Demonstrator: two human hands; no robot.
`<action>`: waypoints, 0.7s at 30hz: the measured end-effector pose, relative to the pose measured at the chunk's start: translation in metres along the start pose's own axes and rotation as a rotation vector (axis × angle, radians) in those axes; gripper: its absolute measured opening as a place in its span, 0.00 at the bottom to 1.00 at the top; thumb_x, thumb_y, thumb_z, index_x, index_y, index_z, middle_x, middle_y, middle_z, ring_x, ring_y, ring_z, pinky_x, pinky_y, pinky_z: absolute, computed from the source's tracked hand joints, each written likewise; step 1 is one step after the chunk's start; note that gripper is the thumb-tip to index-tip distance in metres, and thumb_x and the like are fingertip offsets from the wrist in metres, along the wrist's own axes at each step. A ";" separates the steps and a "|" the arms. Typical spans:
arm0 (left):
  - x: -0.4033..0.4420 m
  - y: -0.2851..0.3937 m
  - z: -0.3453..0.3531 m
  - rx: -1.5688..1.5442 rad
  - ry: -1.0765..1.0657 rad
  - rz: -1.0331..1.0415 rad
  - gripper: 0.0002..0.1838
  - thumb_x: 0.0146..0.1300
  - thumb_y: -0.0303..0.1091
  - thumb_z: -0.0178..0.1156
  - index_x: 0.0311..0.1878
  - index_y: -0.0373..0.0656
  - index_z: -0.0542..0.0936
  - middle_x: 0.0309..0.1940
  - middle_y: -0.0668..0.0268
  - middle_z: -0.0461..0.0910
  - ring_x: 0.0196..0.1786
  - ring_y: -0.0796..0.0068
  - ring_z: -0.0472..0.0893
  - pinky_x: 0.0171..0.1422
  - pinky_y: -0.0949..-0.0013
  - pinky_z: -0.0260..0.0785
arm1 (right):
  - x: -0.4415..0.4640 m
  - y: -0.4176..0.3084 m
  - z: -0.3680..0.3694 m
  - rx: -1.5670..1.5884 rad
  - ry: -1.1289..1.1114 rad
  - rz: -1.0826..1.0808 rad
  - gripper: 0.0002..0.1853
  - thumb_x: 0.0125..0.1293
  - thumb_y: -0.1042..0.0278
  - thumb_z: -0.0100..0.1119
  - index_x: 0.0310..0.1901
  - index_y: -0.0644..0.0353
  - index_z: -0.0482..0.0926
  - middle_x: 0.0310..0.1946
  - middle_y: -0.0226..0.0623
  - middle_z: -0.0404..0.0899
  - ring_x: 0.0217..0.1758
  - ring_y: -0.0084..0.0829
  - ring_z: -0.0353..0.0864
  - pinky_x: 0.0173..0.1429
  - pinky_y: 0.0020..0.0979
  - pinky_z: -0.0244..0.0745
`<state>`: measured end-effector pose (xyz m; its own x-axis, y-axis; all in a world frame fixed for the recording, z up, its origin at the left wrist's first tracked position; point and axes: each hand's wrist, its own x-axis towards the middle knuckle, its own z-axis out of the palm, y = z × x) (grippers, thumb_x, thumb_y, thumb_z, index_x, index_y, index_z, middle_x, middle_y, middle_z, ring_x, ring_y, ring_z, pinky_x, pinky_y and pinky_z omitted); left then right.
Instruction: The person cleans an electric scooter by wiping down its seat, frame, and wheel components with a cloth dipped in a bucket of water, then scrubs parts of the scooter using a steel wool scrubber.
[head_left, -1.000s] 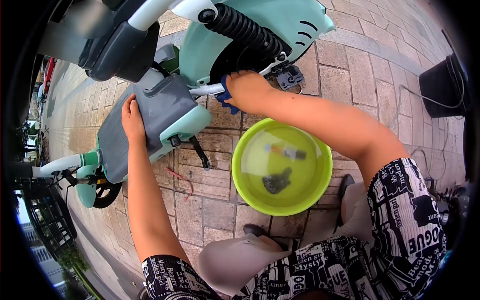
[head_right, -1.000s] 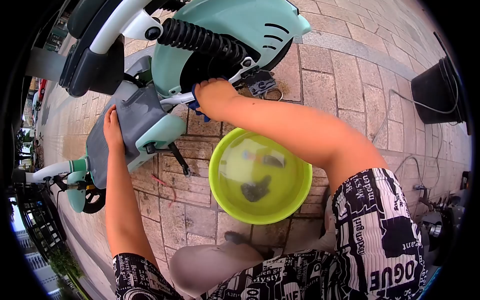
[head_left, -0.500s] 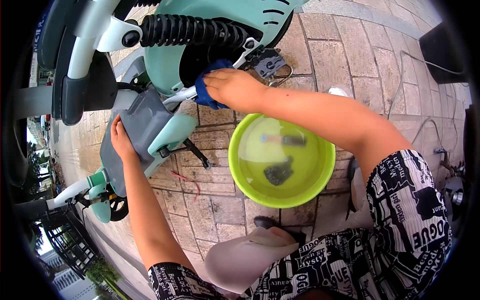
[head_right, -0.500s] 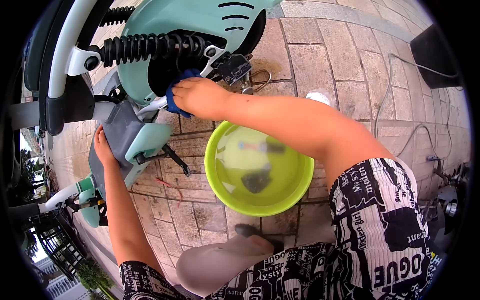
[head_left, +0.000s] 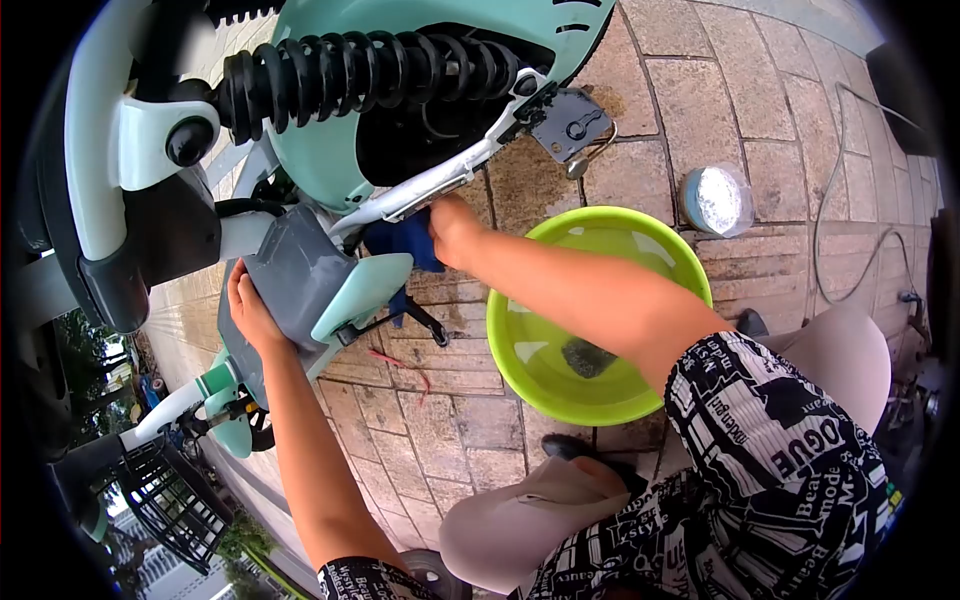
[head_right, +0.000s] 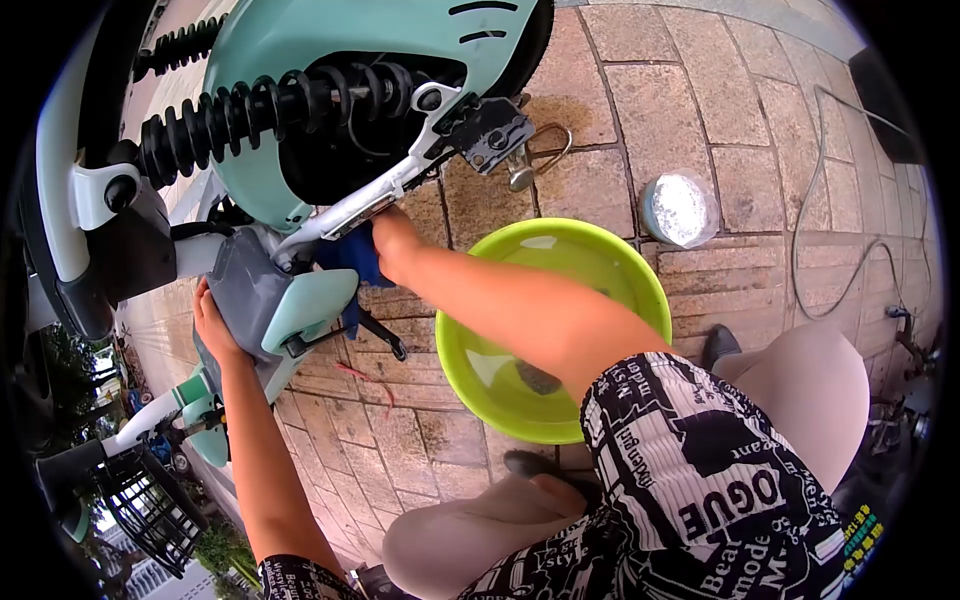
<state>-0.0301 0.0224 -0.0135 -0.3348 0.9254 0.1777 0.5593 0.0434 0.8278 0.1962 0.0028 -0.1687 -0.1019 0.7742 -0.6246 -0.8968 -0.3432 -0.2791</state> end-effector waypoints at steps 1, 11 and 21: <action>0.004 -0.001 -0.002 0.014 -0.006 0.010 0.19 0.71 0.37 0.46 0.56 0.37 0.77 0.47 0.63 0.80 0.47 0.76 0.79 0.53 0.74 0.71 | -0.001 -0.006 0.014 0.275 0.015 0.060 0.21 0.73 0.54 0.42 0.54 0.63 0.71 0.48 0.36 0.76 0.50 0.24 0.74 0.54 0.32 0.73; 0.002 -0.004 -0.003 -0.085 -0.024 -0.057 0.18 0.70 0.36 0.45 0.57 0.37 0.74 0.43 0.63 0.80 0.42 0.77 0.79 0.46 0.75 0.72 | -0.020 0.000 0.020 -0.039 -0.446 0.249 0.21 0.71 0.62 0.42 0.59 0.65 0.73 0.52 0.45 0.79 0.54 0.34 0.78 0.61 0.32 0.72; 0.005 -0.001 -0.008 -0.045 -0.059 -0.056 0.16 0.69 0.36 0.45 0.53 0.39 0.75 0.41 0.65 0.79 0.40 0.77 0.79 0.45 0.75 0.72 | -0.017 0.016 -0.005 -0.556 -0.415 -0.094 0.15 0.64 0.62 0.56 0.43 0.65 0.82 0.35 0.39 0.82 0.37 0.29 0.79 0.45 0.31 0.72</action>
<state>-0.0383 0.0237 -0.0096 -0.3185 0.9427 0.0996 0.5055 0.0800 0.8591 0.1862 -0.0183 -0.1667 -0.2899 0.9150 -0.2807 -0.5680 -0.4005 -0.7190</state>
